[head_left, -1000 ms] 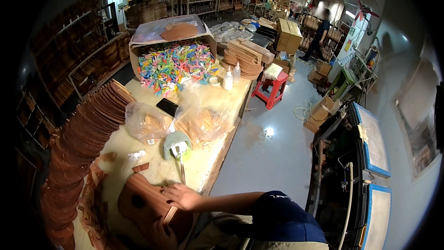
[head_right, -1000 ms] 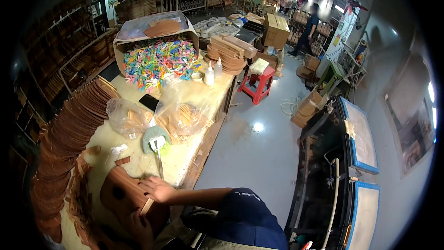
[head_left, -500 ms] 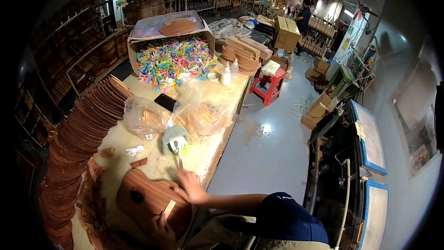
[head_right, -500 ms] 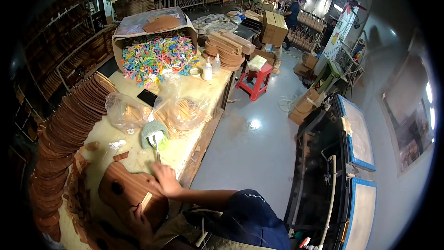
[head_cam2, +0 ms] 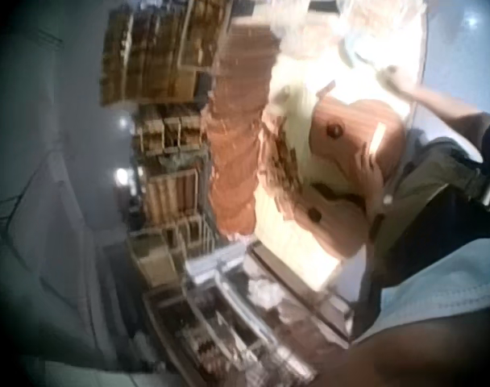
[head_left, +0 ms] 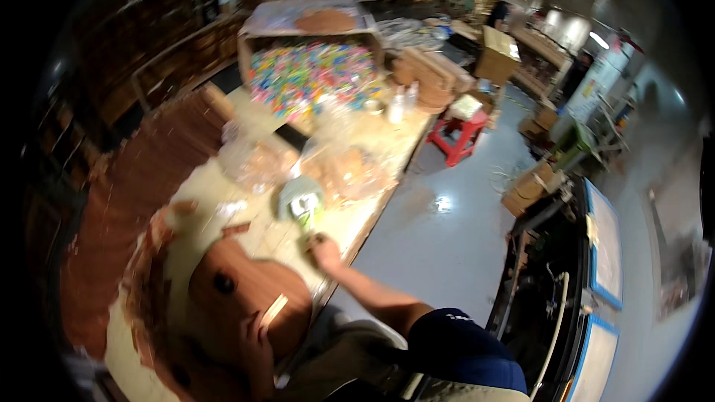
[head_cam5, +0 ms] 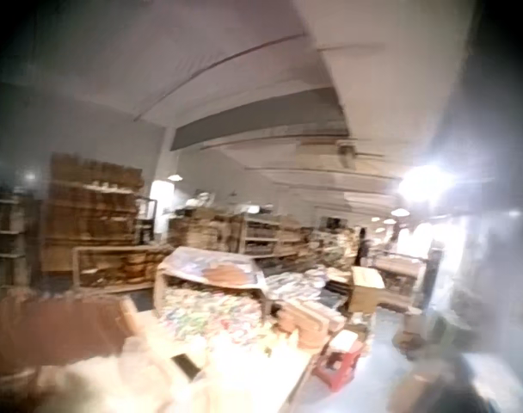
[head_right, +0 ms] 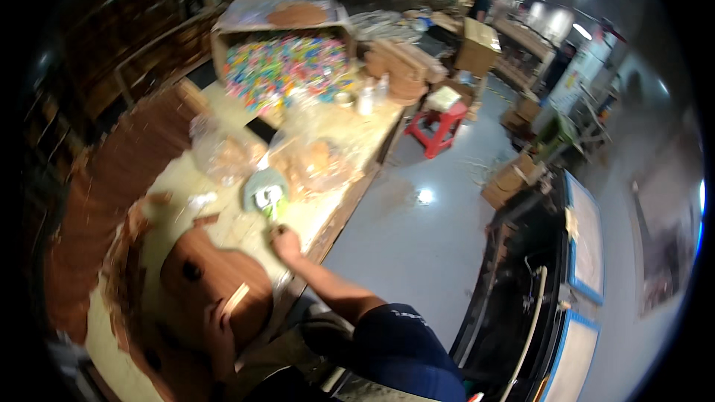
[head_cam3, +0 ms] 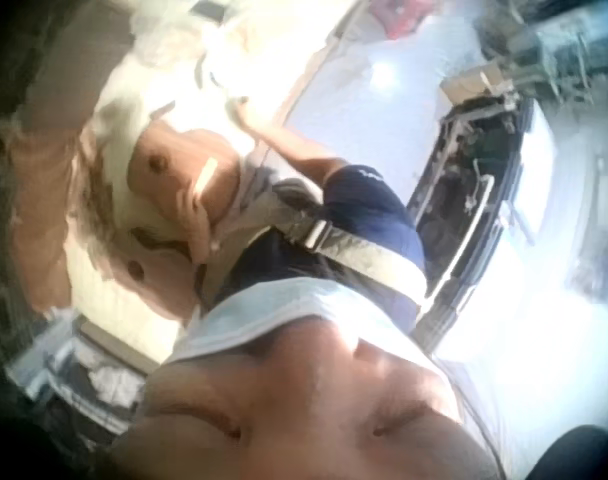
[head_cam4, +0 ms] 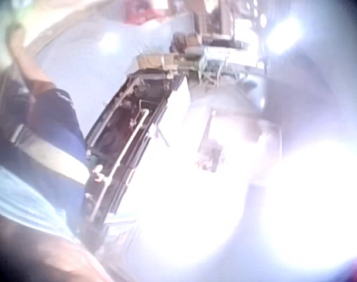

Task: The person applies glue to thin wooden strips and attaches them to the body of a ukulele. They then place the ukulele into a vacuum press machine to secure the pieces.

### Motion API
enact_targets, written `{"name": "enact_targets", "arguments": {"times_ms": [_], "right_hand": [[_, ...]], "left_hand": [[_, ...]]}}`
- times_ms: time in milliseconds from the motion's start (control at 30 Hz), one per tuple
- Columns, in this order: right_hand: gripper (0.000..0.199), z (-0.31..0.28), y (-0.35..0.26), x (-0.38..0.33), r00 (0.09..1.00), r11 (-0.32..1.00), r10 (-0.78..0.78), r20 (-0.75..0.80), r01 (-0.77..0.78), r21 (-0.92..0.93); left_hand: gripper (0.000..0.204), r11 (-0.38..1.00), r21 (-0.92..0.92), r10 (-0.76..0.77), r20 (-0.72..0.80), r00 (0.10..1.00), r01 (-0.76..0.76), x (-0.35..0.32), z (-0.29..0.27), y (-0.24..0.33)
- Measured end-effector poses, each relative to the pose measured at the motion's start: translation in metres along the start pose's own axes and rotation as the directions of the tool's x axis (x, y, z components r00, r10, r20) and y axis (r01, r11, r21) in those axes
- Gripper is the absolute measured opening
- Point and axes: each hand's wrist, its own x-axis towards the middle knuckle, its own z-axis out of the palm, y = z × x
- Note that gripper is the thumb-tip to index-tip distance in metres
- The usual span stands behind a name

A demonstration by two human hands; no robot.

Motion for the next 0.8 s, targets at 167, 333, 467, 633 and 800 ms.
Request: {"name": "enact_targets", "arguments": {"times_ms": [167,333,467,633,800], "right_hand": [[0.043,-0.065,-0.013,-0.014,0.931,0.852,-0.356,-0.075,0.291,-0.436],[0.026,-0.115,-0.075,-0.026,0.816,0.485,-0.574,0.065,0.403,-0.776],[0.018,-0.107,-0.103,-0.007,0.755,0.215,-0.612,0.234,0.444,-0.87],[0.016,-0.093,-0.107,0.026,0.675,0.039,-0.625,0.393,0.53,-0.847],[0.021,-0.127,-0.124,0.034,0.873,0.652,-0.308,0.379,0.484,-0.584]], "left_hand": [[0.029,0.998,0.039,0.036,0.079,0.996,-0.039,0.007,-0.003,-0.017],[0.019,0.969,0.222,0.106,0.034,0.994,-0.111,0.012,-0.012,-0.004],[0.018,0.99,0.138,0.02,-0.001,1.0,-0.019,0.023,-0.014,0.008],[0.014,0.881,-0.41,-0.281,-0.055,0.958,0.235,0.029,-0.004,-0.006],[0.018,0.535,-0.74,-0.513,0.099,0.853,0.407,0.029,-0.008,-0.013]]}}
